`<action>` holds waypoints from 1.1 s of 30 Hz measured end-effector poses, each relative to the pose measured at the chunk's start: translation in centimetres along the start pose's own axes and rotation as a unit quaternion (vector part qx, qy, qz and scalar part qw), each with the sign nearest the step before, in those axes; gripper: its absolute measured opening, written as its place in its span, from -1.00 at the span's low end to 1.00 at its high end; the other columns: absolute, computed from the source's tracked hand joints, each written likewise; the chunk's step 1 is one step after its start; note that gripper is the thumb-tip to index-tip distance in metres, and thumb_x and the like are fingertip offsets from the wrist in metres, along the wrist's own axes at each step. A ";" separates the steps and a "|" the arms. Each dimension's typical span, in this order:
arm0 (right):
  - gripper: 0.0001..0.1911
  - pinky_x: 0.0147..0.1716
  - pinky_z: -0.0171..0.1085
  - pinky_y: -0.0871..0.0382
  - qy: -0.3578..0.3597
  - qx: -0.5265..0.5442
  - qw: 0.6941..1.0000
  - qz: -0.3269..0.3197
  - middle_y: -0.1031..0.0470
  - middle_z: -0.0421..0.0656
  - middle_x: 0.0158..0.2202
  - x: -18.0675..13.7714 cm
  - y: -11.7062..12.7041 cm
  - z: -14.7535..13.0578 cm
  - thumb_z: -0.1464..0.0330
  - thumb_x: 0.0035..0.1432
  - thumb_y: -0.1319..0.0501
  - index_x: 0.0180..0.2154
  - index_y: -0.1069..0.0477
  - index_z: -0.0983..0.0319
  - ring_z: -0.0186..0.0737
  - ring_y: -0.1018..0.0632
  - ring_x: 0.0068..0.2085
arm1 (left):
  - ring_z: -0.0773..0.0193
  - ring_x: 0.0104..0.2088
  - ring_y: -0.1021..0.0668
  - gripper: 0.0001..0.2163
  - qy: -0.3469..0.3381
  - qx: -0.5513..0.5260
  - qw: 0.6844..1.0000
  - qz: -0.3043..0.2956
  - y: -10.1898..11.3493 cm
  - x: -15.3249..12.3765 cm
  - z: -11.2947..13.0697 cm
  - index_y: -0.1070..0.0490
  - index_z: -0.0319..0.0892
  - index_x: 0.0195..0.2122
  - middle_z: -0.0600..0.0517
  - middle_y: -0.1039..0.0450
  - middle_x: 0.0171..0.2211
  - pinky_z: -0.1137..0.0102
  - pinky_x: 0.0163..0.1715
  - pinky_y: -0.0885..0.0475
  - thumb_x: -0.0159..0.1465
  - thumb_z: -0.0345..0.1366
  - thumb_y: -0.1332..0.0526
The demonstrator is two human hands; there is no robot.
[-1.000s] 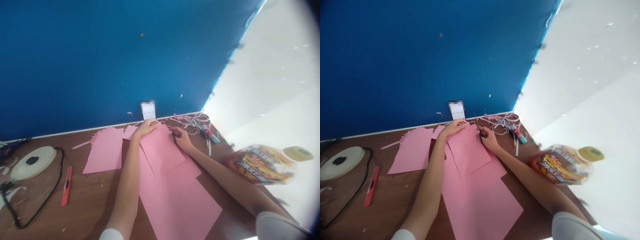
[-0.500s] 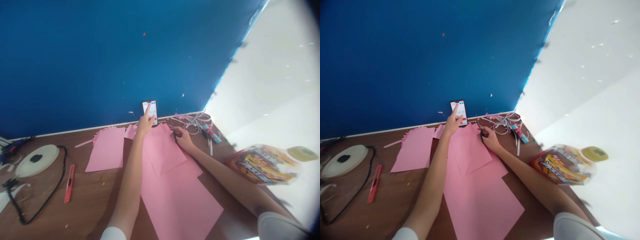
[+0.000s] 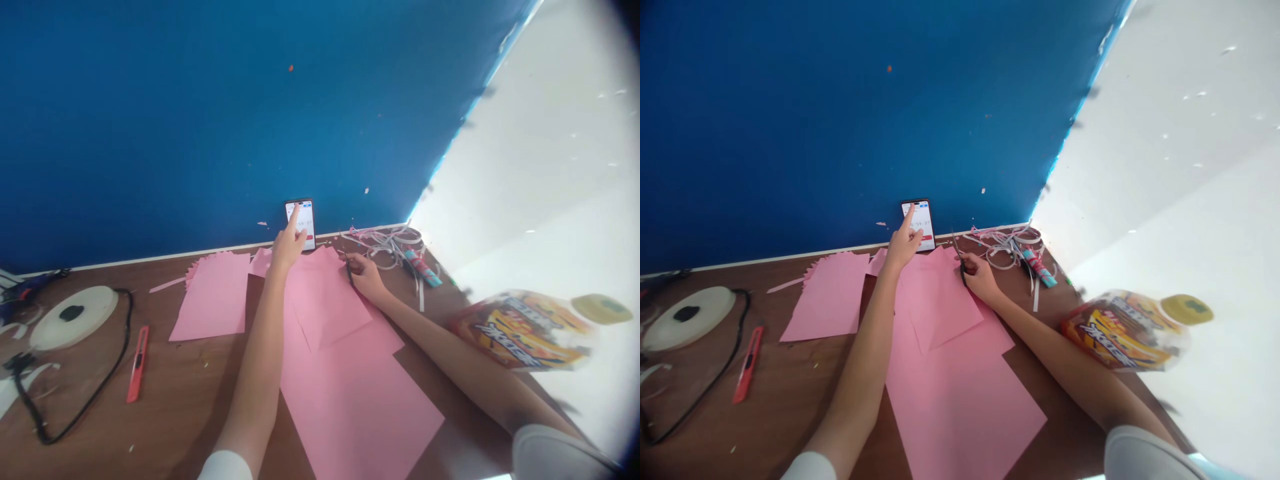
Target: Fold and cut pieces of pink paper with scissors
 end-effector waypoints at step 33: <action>-0.65 -0.46 -0.31 -0.30 0.004 -0.015 1.000 -0.003 -0.47 -0.22 -0.50 0.1 0.1 0.1 0.33 -0.08 -0.28 -0.18 -0.40 0.24 -0.28 -0.46 -0.47 | 0.32 -0.56 -0.19 -0.45 -0.005 0.020 1.000 0.019 0.1 0.0 -0.7 -0.04 -0.05 0.34 0.09 -0.35 -0.57 0.40 -0.44 -0.15 0.30 -0.32 0.01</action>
Point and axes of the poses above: each hand's wrist, its own x-axis towards the middle knuckle, its own y-axis out of the back of the hand, z = x × y, the point moved 1 cm from there along x, towards the middle knuckle
